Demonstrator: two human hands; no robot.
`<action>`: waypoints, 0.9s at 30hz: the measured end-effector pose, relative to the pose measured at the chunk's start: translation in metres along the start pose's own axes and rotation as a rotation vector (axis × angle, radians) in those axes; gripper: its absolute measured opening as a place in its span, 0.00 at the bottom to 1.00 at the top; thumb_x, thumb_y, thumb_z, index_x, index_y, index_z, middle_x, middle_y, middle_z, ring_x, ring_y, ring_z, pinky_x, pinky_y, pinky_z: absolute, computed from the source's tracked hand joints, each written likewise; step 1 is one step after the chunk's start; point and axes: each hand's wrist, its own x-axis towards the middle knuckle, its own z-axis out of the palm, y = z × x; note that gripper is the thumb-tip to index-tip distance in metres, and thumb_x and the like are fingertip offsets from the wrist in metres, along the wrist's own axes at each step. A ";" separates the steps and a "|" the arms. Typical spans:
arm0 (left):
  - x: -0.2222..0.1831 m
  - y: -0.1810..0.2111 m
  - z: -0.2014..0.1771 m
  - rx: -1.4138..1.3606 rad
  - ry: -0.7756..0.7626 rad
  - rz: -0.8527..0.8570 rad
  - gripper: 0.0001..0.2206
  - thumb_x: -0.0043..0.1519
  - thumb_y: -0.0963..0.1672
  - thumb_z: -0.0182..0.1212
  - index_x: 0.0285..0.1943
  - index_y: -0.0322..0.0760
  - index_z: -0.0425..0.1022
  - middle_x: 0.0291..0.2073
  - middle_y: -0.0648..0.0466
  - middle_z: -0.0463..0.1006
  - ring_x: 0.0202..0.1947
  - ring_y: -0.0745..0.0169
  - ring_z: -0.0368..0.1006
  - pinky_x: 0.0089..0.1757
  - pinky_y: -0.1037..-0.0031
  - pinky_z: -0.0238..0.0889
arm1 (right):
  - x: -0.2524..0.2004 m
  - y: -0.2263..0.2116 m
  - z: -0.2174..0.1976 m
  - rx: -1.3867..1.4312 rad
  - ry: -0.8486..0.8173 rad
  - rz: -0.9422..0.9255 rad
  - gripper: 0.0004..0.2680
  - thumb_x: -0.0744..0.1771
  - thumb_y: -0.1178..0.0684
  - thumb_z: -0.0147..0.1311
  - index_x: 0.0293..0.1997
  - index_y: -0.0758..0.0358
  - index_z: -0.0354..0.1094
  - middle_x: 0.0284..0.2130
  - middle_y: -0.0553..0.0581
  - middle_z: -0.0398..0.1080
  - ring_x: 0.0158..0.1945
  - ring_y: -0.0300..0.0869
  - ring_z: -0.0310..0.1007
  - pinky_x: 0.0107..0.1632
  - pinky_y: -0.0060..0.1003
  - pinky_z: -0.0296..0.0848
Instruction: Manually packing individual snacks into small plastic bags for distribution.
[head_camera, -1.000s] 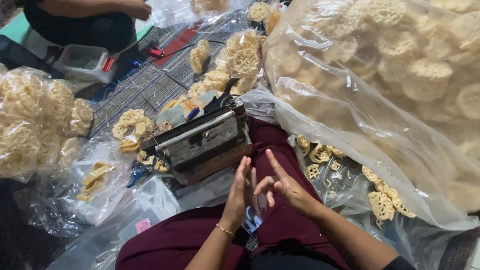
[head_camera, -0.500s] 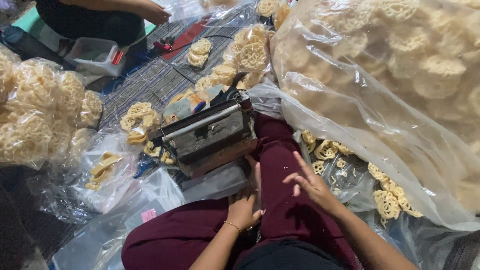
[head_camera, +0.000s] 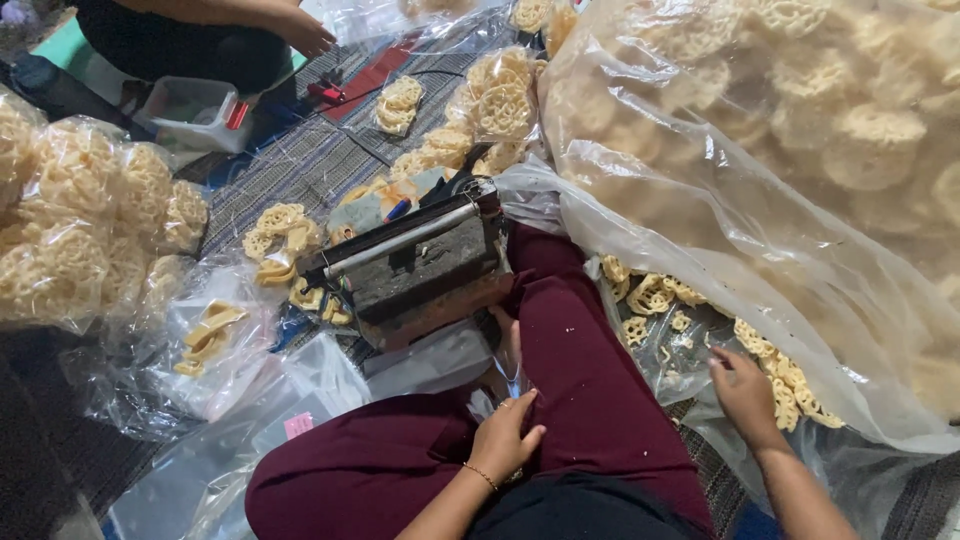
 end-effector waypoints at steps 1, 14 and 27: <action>0.000 -0.001 0.001 0.000 0.002 0.000 0.29 0.62 0.51 0.61 0.74 0.48 0.61 0.58 0.49 0.72 0.54 0.44 0.73 0.47 0.54 0.69 | 0.003 0.013 0.002 0.001 0.000 -0.002 0.15 0.71 0.46 0.45 0.62 0.59 0.71 0.56 0.65 0.73 0.56 0.53 0.72 0.56 0.54 0.73; 0.006 -0.005 -0.002 -0.069 0.152 0.041 0.04 0.62 0.46 0.60 0.41 0.46 0.79 0.35 0.57 0.82 0.38 0.55 0.77 0.39 0.63 0.69 | 0.021 0.075 0.025 -0.008 0.179 -0.056 0.13 0.69 0.50 0.51 0.56 0.64 0.76 0.53 0.63 0.75 0.53 0.54 0.74 0.54 0.47 0.70; 0.015 0.006 -0.055 -0.402 0.389 0.006 0.11 0.58 0.42 0.68 0.49 0.47 0.84 0.38 0.60 0.87 0.38 0.69 0.83 0.42 0.77 0.75 | 0.029 0.082 0.034 -0.050 0.220 -0.146 0.12 0.69 0.51 0.50 0.54 0.63 0.77 0.53 0.63 0.76 0.59 0.55 0.72 0.60 0.47 0.67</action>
